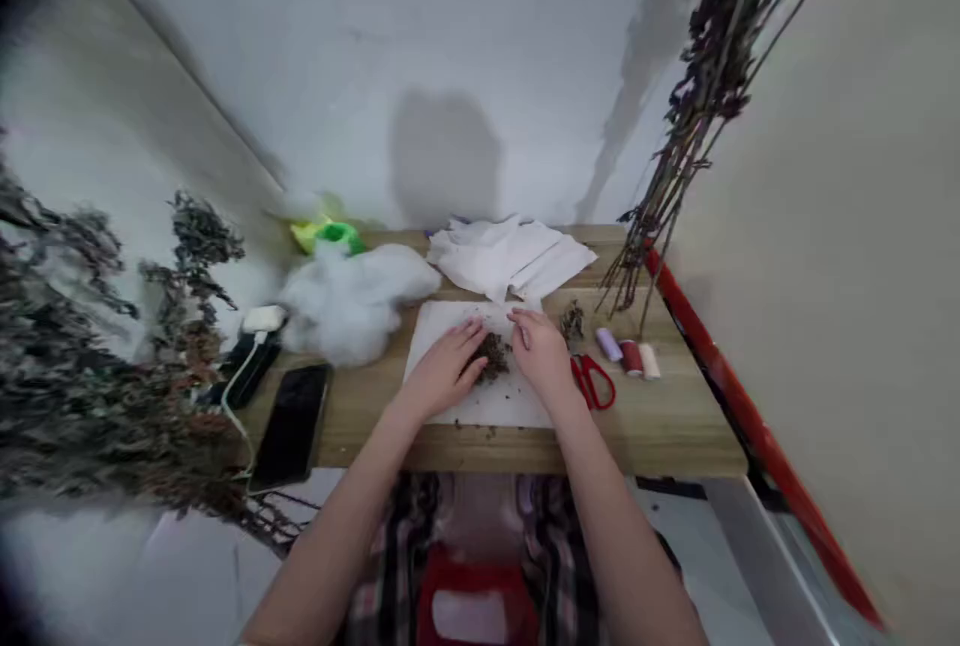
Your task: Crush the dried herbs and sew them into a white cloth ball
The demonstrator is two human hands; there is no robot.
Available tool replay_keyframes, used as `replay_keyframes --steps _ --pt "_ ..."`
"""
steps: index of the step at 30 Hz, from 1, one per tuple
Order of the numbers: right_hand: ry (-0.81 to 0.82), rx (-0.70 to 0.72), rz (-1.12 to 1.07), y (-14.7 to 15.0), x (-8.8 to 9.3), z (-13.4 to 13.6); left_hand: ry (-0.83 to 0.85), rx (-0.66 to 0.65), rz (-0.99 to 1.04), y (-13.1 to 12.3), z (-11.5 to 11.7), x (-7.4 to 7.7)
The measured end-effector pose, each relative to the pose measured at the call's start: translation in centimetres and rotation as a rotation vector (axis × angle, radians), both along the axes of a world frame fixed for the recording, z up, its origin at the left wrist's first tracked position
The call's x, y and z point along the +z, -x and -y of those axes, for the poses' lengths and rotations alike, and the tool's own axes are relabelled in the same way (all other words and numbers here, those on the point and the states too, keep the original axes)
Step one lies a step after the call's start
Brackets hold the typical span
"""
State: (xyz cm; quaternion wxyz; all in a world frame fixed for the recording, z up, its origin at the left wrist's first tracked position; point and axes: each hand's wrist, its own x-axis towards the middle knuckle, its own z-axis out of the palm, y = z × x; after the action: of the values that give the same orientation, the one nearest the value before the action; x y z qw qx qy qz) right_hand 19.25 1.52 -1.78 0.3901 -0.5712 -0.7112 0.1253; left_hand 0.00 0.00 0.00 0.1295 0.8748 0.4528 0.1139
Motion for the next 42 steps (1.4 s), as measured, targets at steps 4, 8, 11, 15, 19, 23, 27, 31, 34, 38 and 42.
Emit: replay_keyframes --steps 4,8,11,15,19,23,27,31,34,38,42 --pt "0.061 0.115 0.037 0.6 -0.7 -0.1 0.025 0.010 -0.054 -0.5 -0.2 -1.0" --pt "0.144 0.233 0.068 1.1 -1.3 -0.2 -0.011 0.016 -0.057 -0.6 -0.3 -1.1" --pt "0.181 0.239 0.075 1.0 -1.4 -0.2 0.015 0.017 -0.085 -0.5 -0.4 -1.1" --pt "0.114 0.220 -0.017 0.3 -0.7 -0.1 -0.037 0.015 -0.075 -0.5 -0.3 -0.8" --pt "0.036 0.111 -0.096 -0.9 -0.1 -0.1 -0.108 -0.046 -0.022 -0.6 0.0 -0.4" --pt "0.084 0.053 -0.051 -1.4 -0.4 0.0 -0.054 -0.095 -0.050 -1.1 0.2 -1.2" --pt "0.125 0.058 -0.002 -1.4 -0.6 0.0 -0.012 -0.092 -0.018 -1.2 0.0 -1.3" --pt "0.151 0.049 0.044 -1.2 -0.2 0.5 -0.032 -0.021 0.168 0.0 -0.3 -0.1" --pt "0.185 0.088 0.103 -0.6 0.2 1.5 -0.016 0.124 0.305 1.8 -0.7 0.2" --pt "0.164 0.237 0.276 0.8 0.6 2.7 0.118 0.153 0.284 4.2 -1.1 -0.6" --pt "0.145 0.183 0.432 1.7 0.3 3.0 0.184 0.091 0.182 5.2 -1.3 -1.4"
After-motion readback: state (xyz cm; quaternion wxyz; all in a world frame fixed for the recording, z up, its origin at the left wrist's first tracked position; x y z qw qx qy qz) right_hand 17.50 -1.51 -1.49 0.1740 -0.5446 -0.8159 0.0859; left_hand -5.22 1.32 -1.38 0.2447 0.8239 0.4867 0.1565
